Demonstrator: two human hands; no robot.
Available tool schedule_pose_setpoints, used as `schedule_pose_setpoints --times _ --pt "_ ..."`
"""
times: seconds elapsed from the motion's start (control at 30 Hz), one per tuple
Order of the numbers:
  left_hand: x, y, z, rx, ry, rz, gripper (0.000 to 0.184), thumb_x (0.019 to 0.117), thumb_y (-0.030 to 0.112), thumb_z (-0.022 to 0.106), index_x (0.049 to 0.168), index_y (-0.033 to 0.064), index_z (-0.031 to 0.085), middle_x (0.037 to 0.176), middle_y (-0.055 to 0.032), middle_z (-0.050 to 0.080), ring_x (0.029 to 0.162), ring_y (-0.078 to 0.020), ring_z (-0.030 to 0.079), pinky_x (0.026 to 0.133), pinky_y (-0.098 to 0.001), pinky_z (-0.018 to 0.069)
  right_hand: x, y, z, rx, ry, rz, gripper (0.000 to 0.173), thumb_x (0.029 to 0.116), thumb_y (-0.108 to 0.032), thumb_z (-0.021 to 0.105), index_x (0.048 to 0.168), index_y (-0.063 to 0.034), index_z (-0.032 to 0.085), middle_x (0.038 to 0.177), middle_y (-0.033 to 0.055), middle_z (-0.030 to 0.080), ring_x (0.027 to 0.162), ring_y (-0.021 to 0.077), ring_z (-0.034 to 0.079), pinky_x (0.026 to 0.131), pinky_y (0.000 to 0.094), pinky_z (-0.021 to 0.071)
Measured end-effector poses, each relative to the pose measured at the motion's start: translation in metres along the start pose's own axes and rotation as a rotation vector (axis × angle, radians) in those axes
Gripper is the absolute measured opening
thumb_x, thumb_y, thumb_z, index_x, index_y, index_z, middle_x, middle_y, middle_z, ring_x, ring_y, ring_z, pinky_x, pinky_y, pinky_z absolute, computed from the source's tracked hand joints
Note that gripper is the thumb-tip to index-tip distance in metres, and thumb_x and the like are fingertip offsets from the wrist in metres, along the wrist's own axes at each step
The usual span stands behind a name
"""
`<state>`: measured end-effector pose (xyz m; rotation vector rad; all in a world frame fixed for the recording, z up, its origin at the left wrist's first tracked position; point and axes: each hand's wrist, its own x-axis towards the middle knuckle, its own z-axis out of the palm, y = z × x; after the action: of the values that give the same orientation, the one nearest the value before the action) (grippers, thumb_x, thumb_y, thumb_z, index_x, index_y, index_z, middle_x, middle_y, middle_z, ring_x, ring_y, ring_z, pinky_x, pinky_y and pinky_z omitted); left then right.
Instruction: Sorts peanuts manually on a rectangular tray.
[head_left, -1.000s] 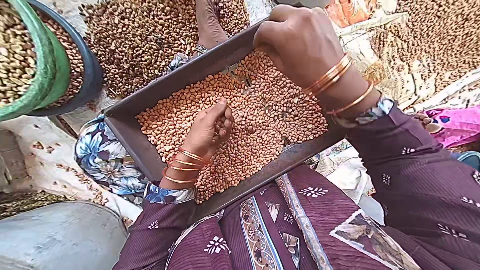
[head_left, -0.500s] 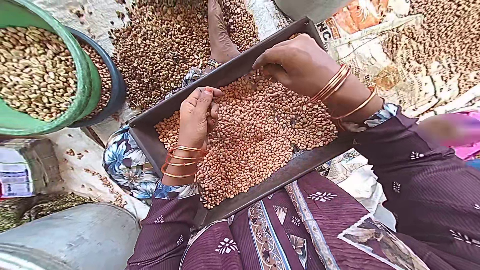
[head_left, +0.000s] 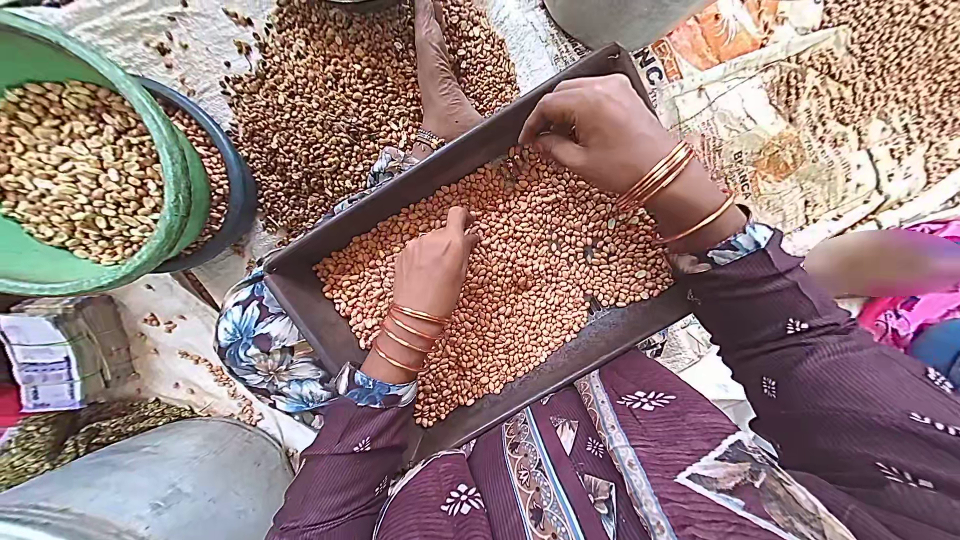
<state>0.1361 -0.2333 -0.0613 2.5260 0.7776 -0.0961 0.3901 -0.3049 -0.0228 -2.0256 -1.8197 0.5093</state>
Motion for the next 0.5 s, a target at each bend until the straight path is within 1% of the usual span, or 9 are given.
schedule_pose_setpoints --times 0.13,0.2,0.23,0.27,0.3,0.33,0.37,0.43,0.5 --pt "0.000 0.005 0.003 0.055 0.030 0.011 0.028 0.1085 0.026 0.051 0.121 0.0029 0.060 0.073 -0.0188 0.064 0.067 -0.0430 0.068 0.054 -0.0552 0.0512 0.001 -0.002 0.006 -0.007 -0.048 -0.009 0.017 0.0984 -0.009 0.061 0.106 -0.0071 0.076 0.103 0.0137 0.072 0.097 0.0281 0.069 0.088 0.0477 0.0533" --pt "0.001 -0.001 0.004 -0.026 0.067 0.035 0.027 0.1079 0.024 0.052 0.119 0.0018 0.062 0.075 -0.0192 0.066 0.067 -0.0417 0.068 0.057 -0.0556 0.0523 0.001 -0.004 0.003 -0.066 -0.020 0.019 0.018 0.0987 -0.007 0.059 0.108 -0.0051 0.075 0.103 0.0167 0.072 0.097 0.0324 0.070 0.087 0.0507 0.0534" --pt "0.002 -0.004 0.004 -0.104 0.100 0.046 0.027 0.1076 0.024 0.053 0.119 0.0019 0.063 0.075 -0.0181 0.067 0.065 -0.0385 0.068 0.057 -0.0537 0.0530 0.000 -0.006 0.001 -0.110 0.006 0.037 0.019 0.0991 -0.007 0.058 0.109 -0.0041 0.074 0.104 0.0184 0.071 0.098 0.0348 0.070 0.087 0.0520 0.0534" --pt "0.002 -0.007 0.003 -0.208 0.135 0.056 0.025 0.1074 0.023 0.054 0.119 0.0039 0.064 0.073 -0.0139 0.066 0.060 -0.0305 0.065 0.055 -0.0470 0.0522 -0.001 -0.009 -0.001 -0.160 0.040 0.045 0.020 0.0996 -0.006 0.057 0.110 -0.0030 0.073 0.105 0.0201 0.071 0.099 0.0371 0.070 0.087 0.0531 0.0538" --pt "0.003 -0.009 0.002 -0.334 0.167 0.064 0.023 0.1076 0.024 0.054 0.118 0.0070 0.066 0.071 -0.0074 0.065 0.054 -0.0195 0.060 0.052 -0.0362 0.0494 -0.003 -0.013 -0.002 -0.198 0.078 0.039 0.020 0.1002 -0.006 0.056 0.111 -0.0021 0.072 0.104 0.0213 0.071 0.099 0.0384 0.070 0.087 0.0534 0.0540" --pt "0.004 -0.009 0.002 -0.477 0.183 0.070 0.022 0.1077 0.025 0.054 0.115 0.0096 0.067 0.068 -0.0009 0.062 0.051 -0.0095 0.055 0.049 -0.0259 0.0469 -0.005 -0.018 -0.002 -0.222 0.113 0.022 0.021 0.1009 -0.006 0.054 0.111 -0.0020 0.072 0.103 0.0213 0.071 0.097 0.0385 0.071 0.085 0.0525 0.0545" --pt "0.005 -0.008 0.002 -0.635 0.189 0.087 0.020 0.1077 0.025 0.054 0.111 0.0101 0.067 0.064 0.0040 0.058 0.049 -0.0029 0.051 0.047 -0.0185 0.0444 -0.007 -0.024 -0.001 -0.228 0.147 -0.011 0.021 0.1017 -0.007 0.053 0.110 -0.0024 0.072 0.101 0.0204 0.071 0.094 0.0373 0.071 0.082 0.0505 0.0553" --pt "0.009 -0.003 0.005 -0.942 0.160 0.125 0.018 0.1082 0.022 0.051 0.102 0.0097 0.063 0.061 0.0102 0.053 0.049 0.0021 0.047 0.048 -0.0137 0.0414 -0.009 -0.036 0.002 -0.197 0.203 -0.097 0.022 0.1025 -0.008 0.054 0.109 -0.0036 0.074 0.098 0.0177 0.071 0.090 0.0328 0.072 0.078 0.0444 0.0570" --pt "0.012 0.002 0.009 -1.204 0.102 0.107 0.021 0.1100 0.019 0.046 0.095 0.0121 0.059 0.060 0.0114 0.052 0.048 0.0028 0.045 0.046 -0.0128 0.0386 -0.010 -0.048 0.005 -0.125 0.230 -0.187 0.020 0.1015 -0.007 0.056 0.108 -0.0040 0.075 0.097 0.0149 0.072 0.087 0.0273 0.072 0.077 0.0381 0.0577"
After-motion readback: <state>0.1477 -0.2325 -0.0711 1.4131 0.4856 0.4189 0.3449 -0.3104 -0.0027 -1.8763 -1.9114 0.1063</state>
